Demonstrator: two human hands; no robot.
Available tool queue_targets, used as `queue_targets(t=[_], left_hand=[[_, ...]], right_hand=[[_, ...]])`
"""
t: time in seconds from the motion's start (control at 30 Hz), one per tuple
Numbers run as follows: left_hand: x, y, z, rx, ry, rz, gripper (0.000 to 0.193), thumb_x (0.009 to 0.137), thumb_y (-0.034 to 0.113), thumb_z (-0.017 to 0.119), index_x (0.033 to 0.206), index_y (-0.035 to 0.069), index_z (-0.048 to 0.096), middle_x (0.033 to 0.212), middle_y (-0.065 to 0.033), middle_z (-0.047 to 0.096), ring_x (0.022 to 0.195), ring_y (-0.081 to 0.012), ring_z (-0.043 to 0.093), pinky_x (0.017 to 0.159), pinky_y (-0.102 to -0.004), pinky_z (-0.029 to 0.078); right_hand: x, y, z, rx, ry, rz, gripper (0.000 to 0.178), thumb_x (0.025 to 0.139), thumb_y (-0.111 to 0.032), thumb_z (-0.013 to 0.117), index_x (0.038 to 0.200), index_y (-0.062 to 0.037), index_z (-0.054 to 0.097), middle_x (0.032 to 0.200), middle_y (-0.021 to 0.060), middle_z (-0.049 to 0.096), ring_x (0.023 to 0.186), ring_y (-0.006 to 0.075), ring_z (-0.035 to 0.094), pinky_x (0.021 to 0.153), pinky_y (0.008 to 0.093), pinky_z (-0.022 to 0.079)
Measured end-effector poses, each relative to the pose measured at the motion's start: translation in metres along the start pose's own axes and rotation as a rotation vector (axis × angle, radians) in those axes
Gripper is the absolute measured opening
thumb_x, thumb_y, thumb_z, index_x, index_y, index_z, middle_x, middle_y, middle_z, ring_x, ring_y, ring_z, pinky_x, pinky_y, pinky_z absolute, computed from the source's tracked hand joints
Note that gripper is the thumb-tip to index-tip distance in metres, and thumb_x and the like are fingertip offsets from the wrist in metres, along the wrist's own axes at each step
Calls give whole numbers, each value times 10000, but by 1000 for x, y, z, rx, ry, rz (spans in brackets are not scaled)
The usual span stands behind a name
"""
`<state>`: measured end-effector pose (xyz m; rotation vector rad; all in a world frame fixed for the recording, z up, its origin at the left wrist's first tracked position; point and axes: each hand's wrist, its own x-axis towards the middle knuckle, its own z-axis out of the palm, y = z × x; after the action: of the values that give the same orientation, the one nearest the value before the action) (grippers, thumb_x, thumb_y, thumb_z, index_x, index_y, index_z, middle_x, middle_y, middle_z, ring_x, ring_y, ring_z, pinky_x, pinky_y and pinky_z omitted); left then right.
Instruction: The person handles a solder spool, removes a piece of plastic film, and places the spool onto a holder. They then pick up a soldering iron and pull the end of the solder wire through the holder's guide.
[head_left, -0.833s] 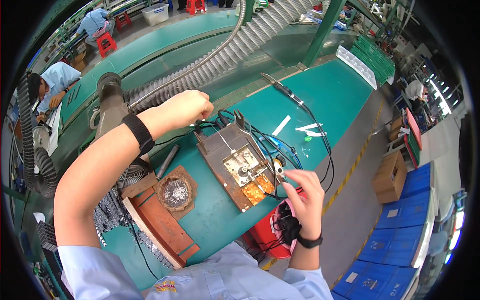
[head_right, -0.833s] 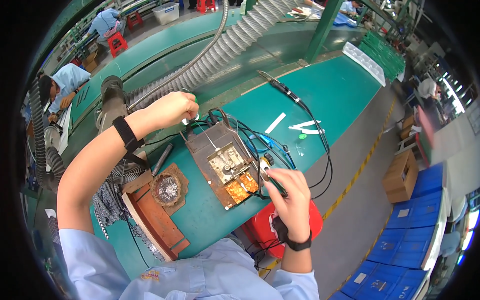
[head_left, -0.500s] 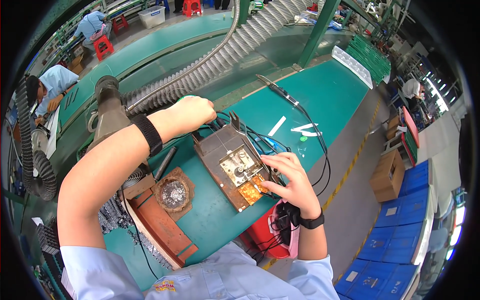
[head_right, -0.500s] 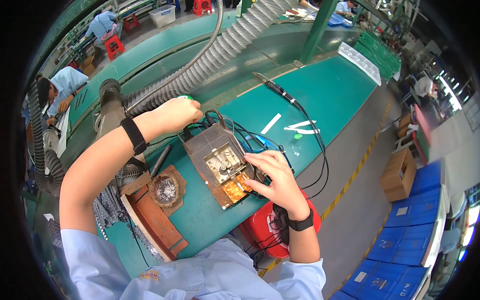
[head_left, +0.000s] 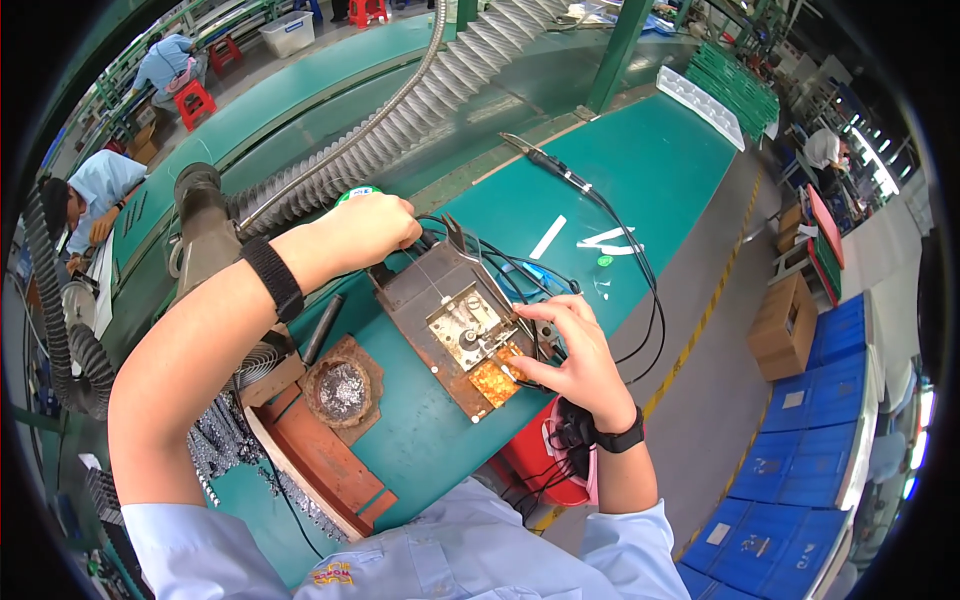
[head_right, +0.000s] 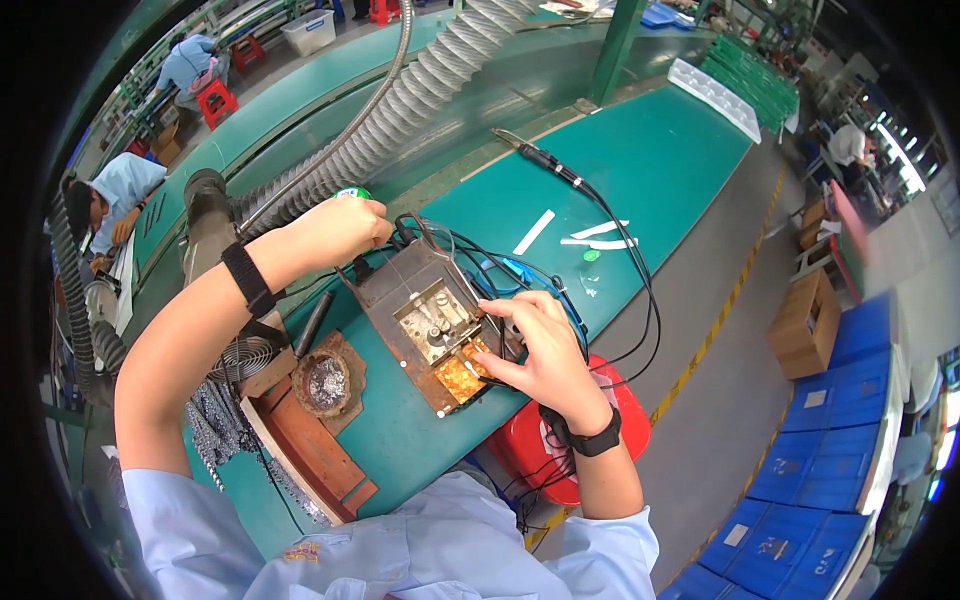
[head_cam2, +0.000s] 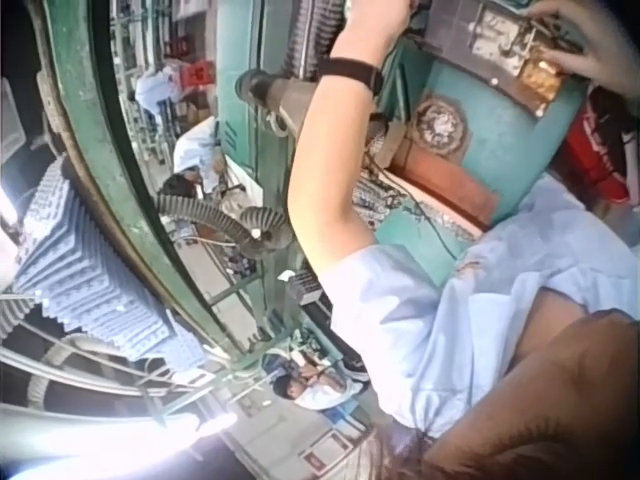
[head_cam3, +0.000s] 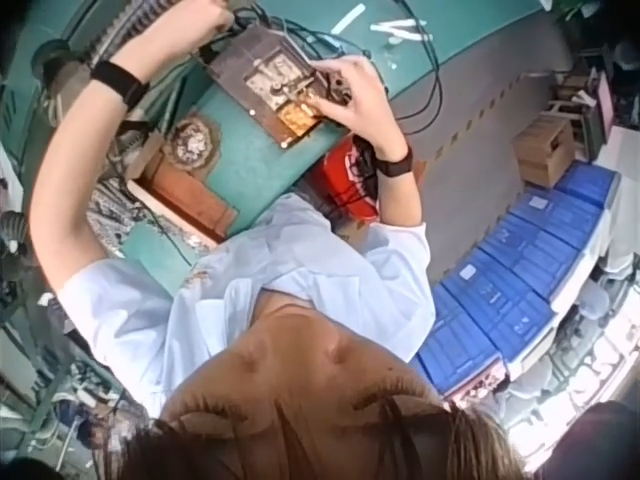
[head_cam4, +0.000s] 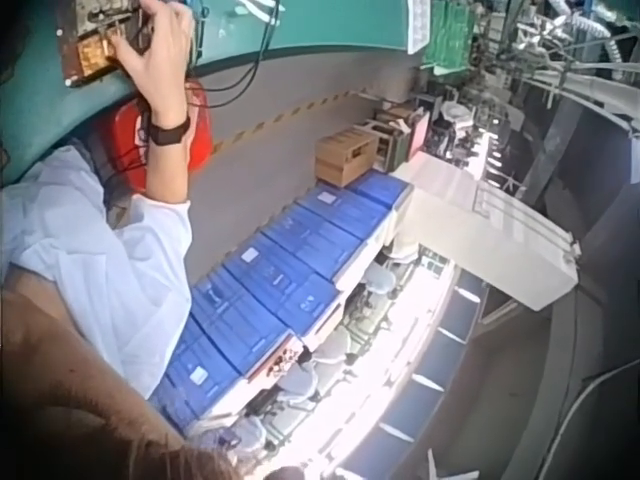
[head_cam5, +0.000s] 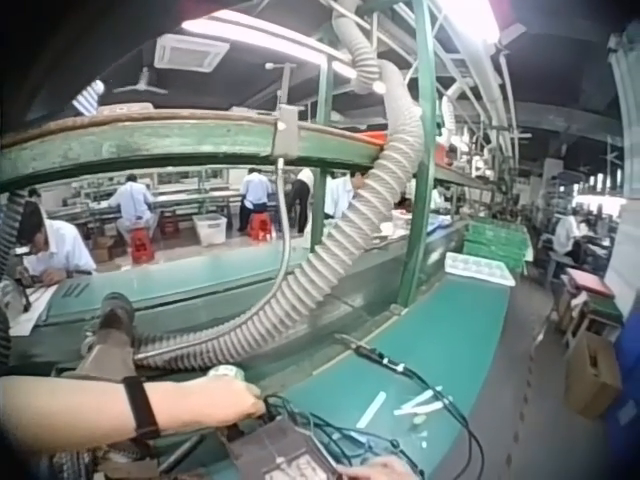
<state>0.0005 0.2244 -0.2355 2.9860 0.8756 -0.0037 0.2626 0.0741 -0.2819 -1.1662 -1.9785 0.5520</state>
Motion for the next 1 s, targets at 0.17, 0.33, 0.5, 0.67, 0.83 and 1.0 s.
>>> queue_targets(t=[0.17, 0.33, 0.5, 0.67, 0.83, 1.0], left_hand=[[1, 1, 0, -13, -43, -25, 34, 671, 42, 607, 669, 27, 576, 716, -100, 548, 711, -277, 584, 630, -374, 479], [3, 3, -1, -26, -82, -31, 31, 686, 43, 608, 687, 27, 582, 720, -101, 548, 713, -281, 583, 641, -375, 480], [6, 5, -3, -41, -97, -32, 27, 690, 42, 608, 692, 25, 587, 724, -104, 551, 718, -283, 585, 643, -373, 480], [5, 5, -5, -22, -104, -41, 24, 684, 37, 606, 695, 26, 588, 728, -104, 556, 725, -283, 588, 643, -372, 480], [6, 9, -8, 1, -113, -52, 28, 677, 30, 603, 699, 28, 586, 728, -104, 557, 724, -285, 588, 641, -376, 482], [4, 11, -10, 34, -129, -61, 36, 669, 25, 600, 696, 28, 576, 728, -100, 558, 721, -283, 590, 630, -378, 485]], right_hand=[[-2, 4, 2, 41, 23, -2, 429, 617, -73, 728, 1015, -51, 570, 1036, 47, 627, 929, 221, 514, 829, 325, 420], [-3, 6, 4, 73, 41, -8, 387, 619, -70, 726, 970, -53, 562, 1057, 52, 633, 924, 215, 514, 829, 322, 417], [-3, 5, 4, 52, 43, -4, 366, 622, -69, 725, 950, -59, 563, 1064, 50, 634, 920, 205, 513, 851, 321, 394], [-2, 4, 5, 56, 50, -3, 347, 624, -69, 724, 932, -68, 564, 1067, 45, 635, 914, 201, 510, 865, 321, 373], [-2, 4, 5, 45, 51, -1, 334, 626, -71, 723, 919, -71, 564, 1069, 43, 635, 912, 202, 510, 863, 322, 373], [-2, 3, 4, 51, 48, 6, 318, 630, -76, 721, 905, -73, 562, 1072, 44, 635, 914, 203, 510, 867, 323, 365]])
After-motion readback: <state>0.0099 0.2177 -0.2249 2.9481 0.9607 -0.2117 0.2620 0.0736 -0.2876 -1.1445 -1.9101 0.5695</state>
